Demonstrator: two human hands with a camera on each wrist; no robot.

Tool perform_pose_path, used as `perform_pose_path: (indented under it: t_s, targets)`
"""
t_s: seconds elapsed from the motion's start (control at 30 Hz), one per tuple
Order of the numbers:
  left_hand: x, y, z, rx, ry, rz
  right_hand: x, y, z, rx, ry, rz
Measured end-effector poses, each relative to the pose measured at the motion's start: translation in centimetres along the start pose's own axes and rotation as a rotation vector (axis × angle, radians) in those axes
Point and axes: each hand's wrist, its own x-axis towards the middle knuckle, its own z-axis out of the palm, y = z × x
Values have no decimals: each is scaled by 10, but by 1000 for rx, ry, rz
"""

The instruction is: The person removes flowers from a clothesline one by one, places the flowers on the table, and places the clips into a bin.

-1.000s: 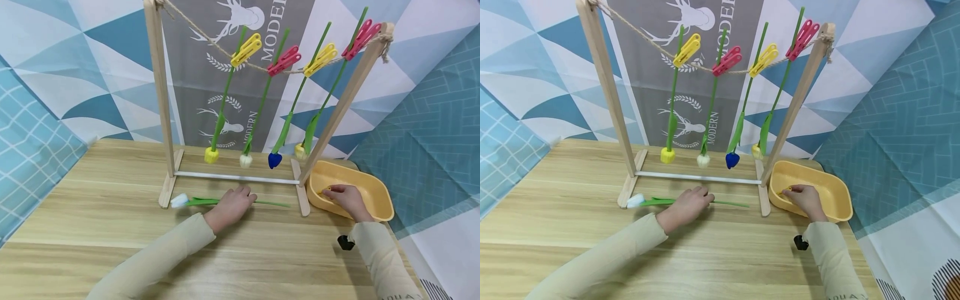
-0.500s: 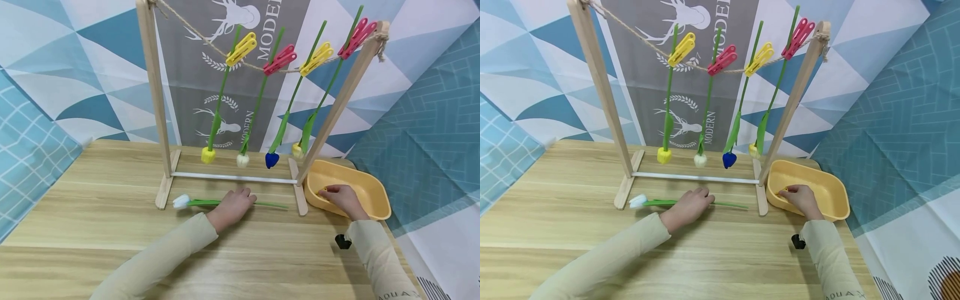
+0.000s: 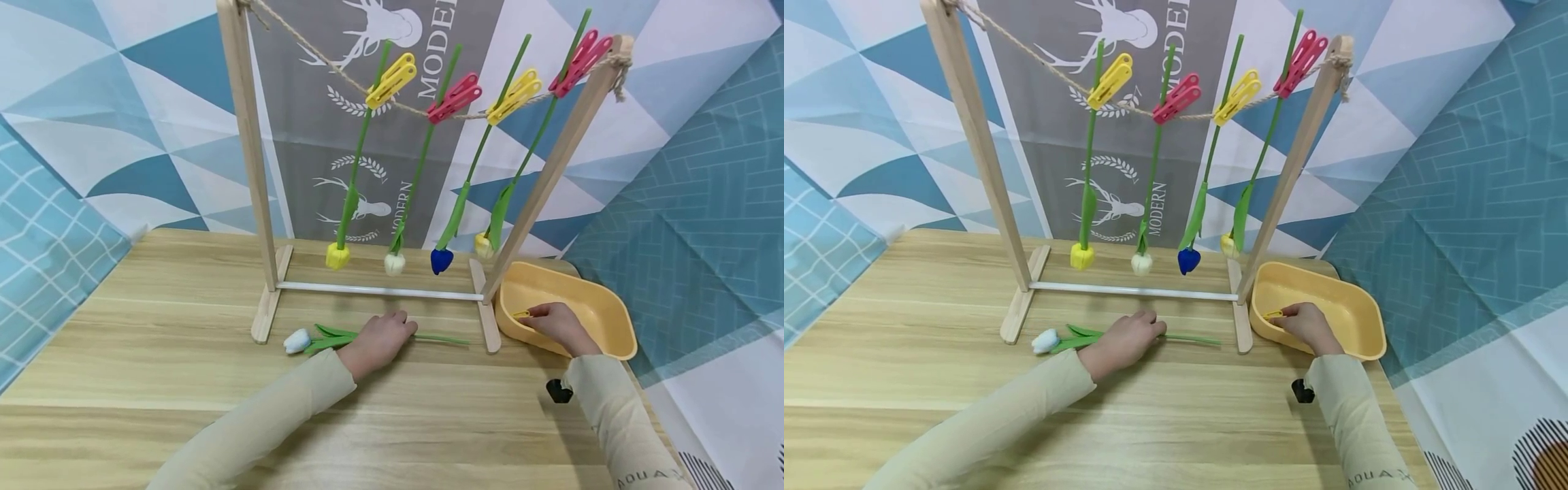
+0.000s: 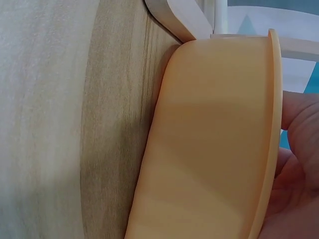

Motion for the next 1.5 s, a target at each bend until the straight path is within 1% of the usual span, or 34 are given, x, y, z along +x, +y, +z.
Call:
perform_pose_path:
  t_s: [0.17,0.47,0.6,0.77,0.87,0.97,1.13,1.3,1.5]
  targets:
    - [0,0,0,-6,-28,-12,4,0,0,-6,-5,-8]
    - [0,0,-1,-19,-71,-26,7,0,-2,-35,-62,-2]
    - [0,0,-1,-21,-90,-28,8,0,-4,-46,-77,-19]
    - [1,0,0,-14,-115,-34,8,-1,-5,-93,-108,-65]
    - [2,0,1,-7,-128,-33,9,-1,-5,-107,-119,-68]
    - [3,-1,2,-1,-123,-36,11,-1,-4,-113,-120,-64]
    - [6,-4,3,10,-96,-40,12,-2,-4,-115,-112,-66]
    - [8,-5,2,31,-97,-37,12,-3,-5,-116,-112,-73]
    - [9,-5,4,27,-105,-37,10,-3,-5,-115,-106,-80]
